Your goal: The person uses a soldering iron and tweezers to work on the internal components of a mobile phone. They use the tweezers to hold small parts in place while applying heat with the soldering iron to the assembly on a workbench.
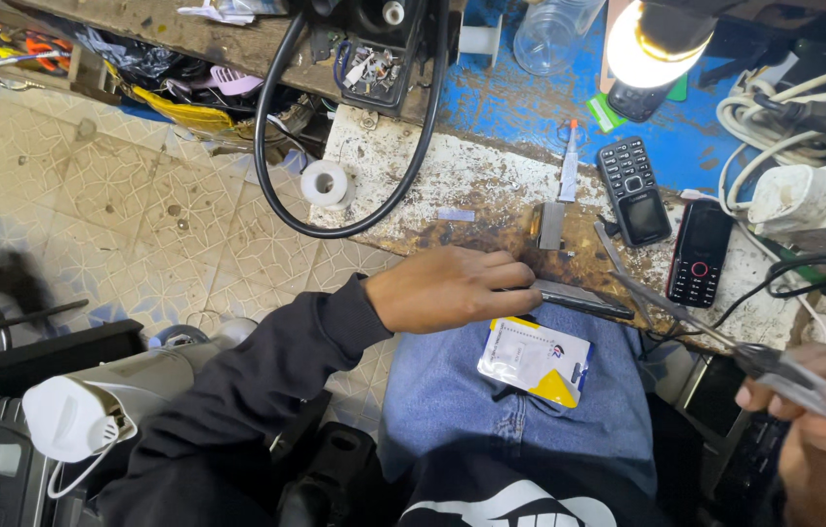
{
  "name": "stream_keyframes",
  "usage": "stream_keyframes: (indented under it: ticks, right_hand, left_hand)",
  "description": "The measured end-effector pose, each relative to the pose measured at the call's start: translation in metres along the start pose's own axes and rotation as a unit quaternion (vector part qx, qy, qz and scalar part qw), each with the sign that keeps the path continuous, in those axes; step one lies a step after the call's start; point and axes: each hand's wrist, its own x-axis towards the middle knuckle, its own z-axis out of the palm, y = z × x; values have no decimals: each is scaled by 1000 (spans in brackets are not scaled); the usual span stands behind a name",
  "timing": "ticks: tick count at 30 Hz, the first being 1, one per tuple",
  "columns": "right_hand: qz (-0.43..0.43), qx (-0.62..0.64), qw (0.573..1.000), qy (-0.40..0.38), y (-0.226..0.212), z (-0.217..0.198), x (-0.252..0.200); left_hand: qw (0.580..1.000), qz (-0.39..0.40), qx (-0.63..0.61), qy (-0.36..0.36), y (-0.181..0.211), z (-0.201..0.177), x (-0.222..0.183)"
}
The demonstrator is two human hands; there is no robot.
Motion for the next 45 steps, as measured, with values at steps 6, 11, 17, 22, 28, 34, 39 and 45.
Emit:
stream_keyframes:
  ticks: [6,11,17,22,28,34,39,45]
  right_hand:
    - [-62,-24,996,66,-40,76,20]
    - [-70,33,997,-5,-52,90,34]
    - [-45,9,993,-108,-62,88,45]
    - [-44,24,988,-148,-59,84,52]
    - [-53,5,980,-190,-57,81,55]
    - [-56,-1,975,-217,-56,76,57]
    - [-46,-14,980,-194,-57,79,53]
    - [-62,-10,975,-212,-58,78,56]
  left_hand:
    - [1000,10,-5,0,2,-6,2]
    - [1000,12,-9,5,1,-4,0]
    - [1000,25,7,0,1,-3,1]
    - [1000,27,10,8,2,-6,3]
    - [1000,27,8,9,1,-7,4]
    - [1000,25,2,7,1,-7,3]
    - [1000,25,0,6,1,-5,3]
    - [1000,26,10,5,1,-5,3]
